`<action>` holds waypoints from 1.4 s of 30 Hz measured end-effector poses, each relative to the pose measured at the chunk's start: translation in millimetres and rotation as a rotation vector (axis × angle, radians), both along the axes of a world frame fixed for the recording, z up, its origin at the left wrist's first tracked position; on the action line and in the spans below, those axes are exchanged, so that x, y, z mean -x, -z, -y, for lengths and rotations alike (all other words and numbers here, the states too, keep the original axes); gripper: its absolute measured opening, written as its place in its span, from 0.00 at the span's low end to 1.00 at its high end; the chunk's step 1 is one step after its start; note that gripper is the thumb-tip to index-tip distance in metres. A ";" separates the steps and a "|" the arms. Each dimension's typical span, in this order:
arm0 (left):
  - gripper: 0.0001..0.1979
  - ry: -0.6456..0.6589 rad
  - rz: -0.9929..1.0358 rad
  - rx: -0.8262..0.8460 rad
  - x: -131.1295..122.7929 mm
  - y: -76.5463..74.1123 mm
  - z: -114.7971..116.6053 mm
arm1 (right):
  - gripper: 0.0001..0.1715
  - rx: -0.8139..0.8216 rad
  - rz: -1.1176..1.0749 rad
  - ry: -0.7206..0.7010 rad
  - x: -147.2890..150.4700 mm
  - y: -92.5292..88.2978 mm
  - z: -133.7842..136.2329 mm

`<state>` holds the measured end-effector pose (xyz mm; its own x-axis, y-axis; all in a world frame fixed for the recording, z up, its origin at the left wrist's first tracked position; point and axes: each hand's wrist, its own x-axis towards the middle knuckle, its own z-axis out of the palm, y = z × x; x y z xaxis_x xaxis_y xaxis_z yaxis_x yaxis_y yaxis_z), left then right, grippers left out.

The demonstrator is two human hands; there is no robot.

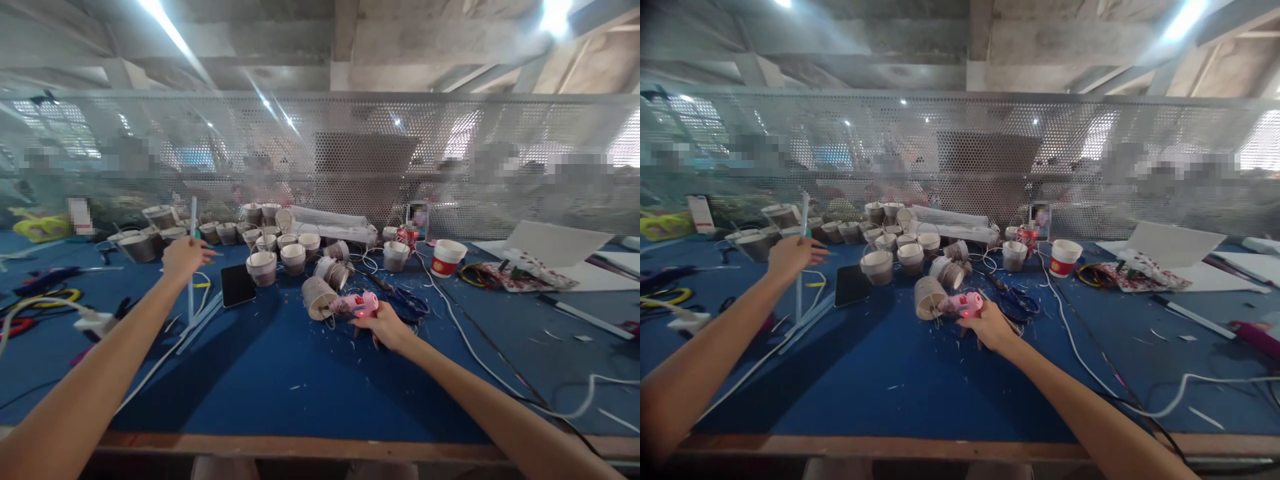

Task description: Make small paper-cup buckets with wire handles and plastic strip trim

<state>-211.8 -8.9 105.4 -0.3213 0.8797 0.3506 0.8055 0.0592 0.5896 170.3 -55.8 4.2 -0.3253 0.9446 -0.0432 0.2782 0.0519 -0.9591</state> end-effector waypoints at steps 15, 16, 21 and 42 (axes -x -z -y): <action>0.12 1.442 0.922 -0.403 -254.8 -89.4 73.5 | 0.08 -0.001 0.005 0.025 2.2 -3.8 -1.2; 0.12 1.489 0.865 -0.390 -271.0 -85.9 68.8 | 0.08 -0.001 0.002 0.021 2.0 -2.6 -1.9; 0.18 1.439 0.403 -0.316 -324.1 -73.3 49.3 | 0.09 -0.024 -0.021 -0.003 0.6 1.1 -4.5; 0.15 1.434 0.095 -0.129 -355.3 -54.8 31.7 | 0.06 -0.024 0.030 -0.040 -1.5 0.3 -4.6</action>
